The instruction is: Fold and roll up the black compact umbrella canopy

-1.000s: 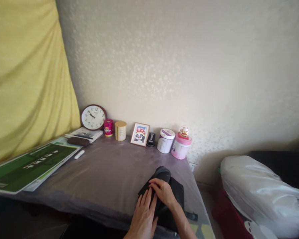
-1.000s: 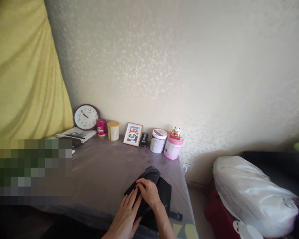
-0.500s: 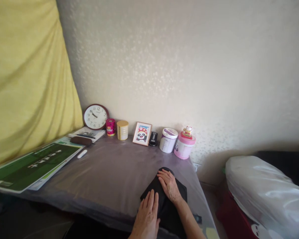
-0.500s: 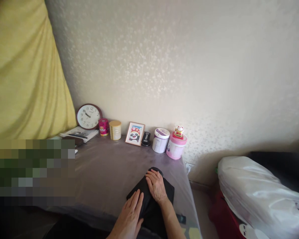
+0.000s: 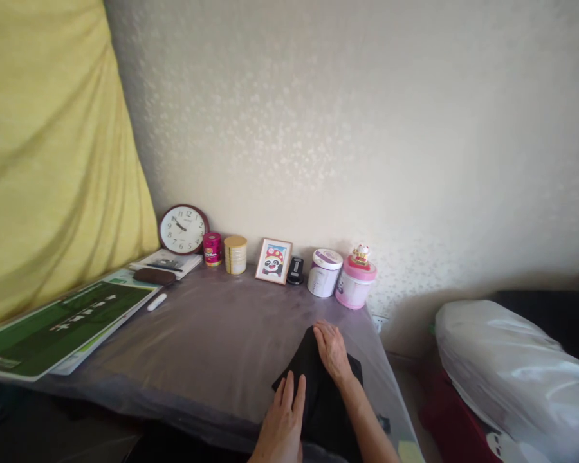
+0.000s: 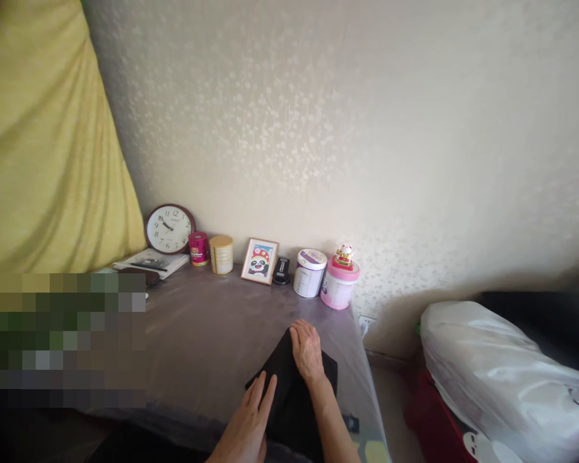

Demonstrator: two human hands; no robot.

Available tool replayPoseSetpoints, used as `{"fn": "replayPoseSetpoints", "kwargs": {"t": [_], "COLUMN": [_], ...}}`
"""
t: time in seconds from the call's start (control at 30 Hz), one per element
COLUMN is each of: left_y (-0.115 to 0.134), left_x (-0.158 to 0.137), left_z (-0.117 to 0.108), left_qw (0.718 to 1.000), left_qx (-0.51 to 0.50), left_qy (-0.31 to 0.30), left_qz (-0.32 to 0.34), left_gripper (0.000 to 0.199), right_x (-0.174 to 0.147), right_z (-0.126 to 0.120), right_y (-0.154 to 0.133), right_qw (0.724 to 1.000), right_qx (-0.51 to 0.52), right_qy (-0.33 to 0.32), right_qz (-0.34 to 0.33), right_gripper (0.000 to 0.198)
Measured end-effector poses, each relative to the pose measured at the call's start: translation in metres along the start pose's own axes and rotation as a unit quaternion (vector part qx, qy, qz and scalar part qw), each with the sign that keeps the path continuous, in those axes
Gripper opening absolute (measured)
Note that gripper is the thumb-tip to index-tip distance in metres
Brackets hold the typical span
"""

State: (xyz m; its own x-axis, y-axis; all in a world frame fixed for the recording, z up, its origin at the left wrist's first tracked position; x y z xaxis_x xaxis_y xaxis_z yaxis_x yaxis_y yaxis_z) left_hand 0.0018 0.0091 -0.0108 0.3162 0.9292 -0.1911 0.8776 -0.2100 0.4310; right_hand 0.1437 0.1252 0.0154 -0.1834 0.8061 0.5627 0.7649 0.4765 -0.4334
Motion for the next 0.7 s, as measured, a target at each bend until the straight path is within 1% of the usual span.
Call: {"fn": "replayPoseSetpoints", "kwargs": {"t": [0.03,0.1,0.13,0.2,0.3,0.37,0.43,0.47,0.5,0.57,0.6,0.7], "left_y": [0.0,-0.002,-0.002,-0.002,-0.001,0.001,0.001,0.001,0.0,-0.002,-0.003,-0.006], "left_x": [0.0,0.001,0.001,0.0,-0.004,-0.007,-0.01,-0.01,-0.01,-0.01,-0.009,-0.008], "left_z": [0.001,0.003,0.004,0.004,0.0,-0.003,-0.004,-0.003,-0.003,0.0,0.002,0.006], "left_qw": [1.0,1.0,1.0,1.0,1.0,1.0,1.0,1.0,0.999,0.999,0.999,0.998], "left_qx": [0.001,0.002,0.002,0.003,0.014,0.016,0.015,0.014,0.015,0.015,0.014,0.01], "left_qy": [0.004,0.014,0.016,0.014,0.017,0.023,0.025,0.027,0.028,0.035,0.042,0.056], "left_qz": [0.0,0.001,-0.001,-0.005,-0.012,-0.01,-0.008,-0.008,-0.007,-0.003,0.001,0.008], "left_gripper": [0.1,0.1,0.1,0.1,0.101,0.098,0.095,0.094,0.094,0.093,0.093,0.091], "right_x": [-0.006,-0.016,-0.019,-0.019,-0.01,-0.01,-0.022,-0.032,-0.043,-0.069,-0.081,-0.108], "right_z": [0.001,0.008,0.011,0.015,0.008,-0.007,-0.026,-0.035,-0.044,-0.059,-0.063,-0.064], "right_y": [-0.011,-0.028,-0.032,-0.03,-0.006,0.019,0.043,0.054,0.063,0.077,0.081,0.081], "right_qw": [0.999,0.994,0.991,0.992,0.998,0.995,0.982,0.976,0.971,0.952,0.945,0.913], "right_qx": [0.027,0.065,0.073,0.067,0.042,0.03,0.018,0.009,0.0,-0.019,-0.007,0.091], "right_qy": [-0.015,-0.069,-0.092,-0.102,-0.045,0.027,0.081,0.094,0.102,0.115,0.106,0.062], "right_qz": [-0.017,-0.051,-0.058,-0.043,0.021,0.089,0.17,0.194,0.217,0.283,0.311,0.393], "right_gripper": [0.034,0.03,0.029,0.028,0.027,0.027,0.032,0.036,0.038,0.034,0.033,0.033]}}
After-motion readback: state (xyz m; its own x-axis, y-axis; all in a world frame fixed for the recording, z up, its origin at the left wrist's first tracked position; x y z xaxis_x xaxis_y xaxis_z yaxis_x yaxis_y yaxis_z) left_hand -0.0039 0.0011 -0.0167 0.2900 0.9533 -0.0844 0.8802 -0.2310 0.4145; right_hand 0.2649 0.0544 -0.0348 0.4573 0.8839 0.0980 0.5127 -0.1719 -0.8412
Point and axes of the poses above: each hand's wrist, its own x-axis towards the middle knuckle, its own z-axis out of the palm, y = z × x, the point moved 3 cm from there along x, towards the middle knuckle, and after that the axes turned 5 degrees about -z, right-handed, at the moved point
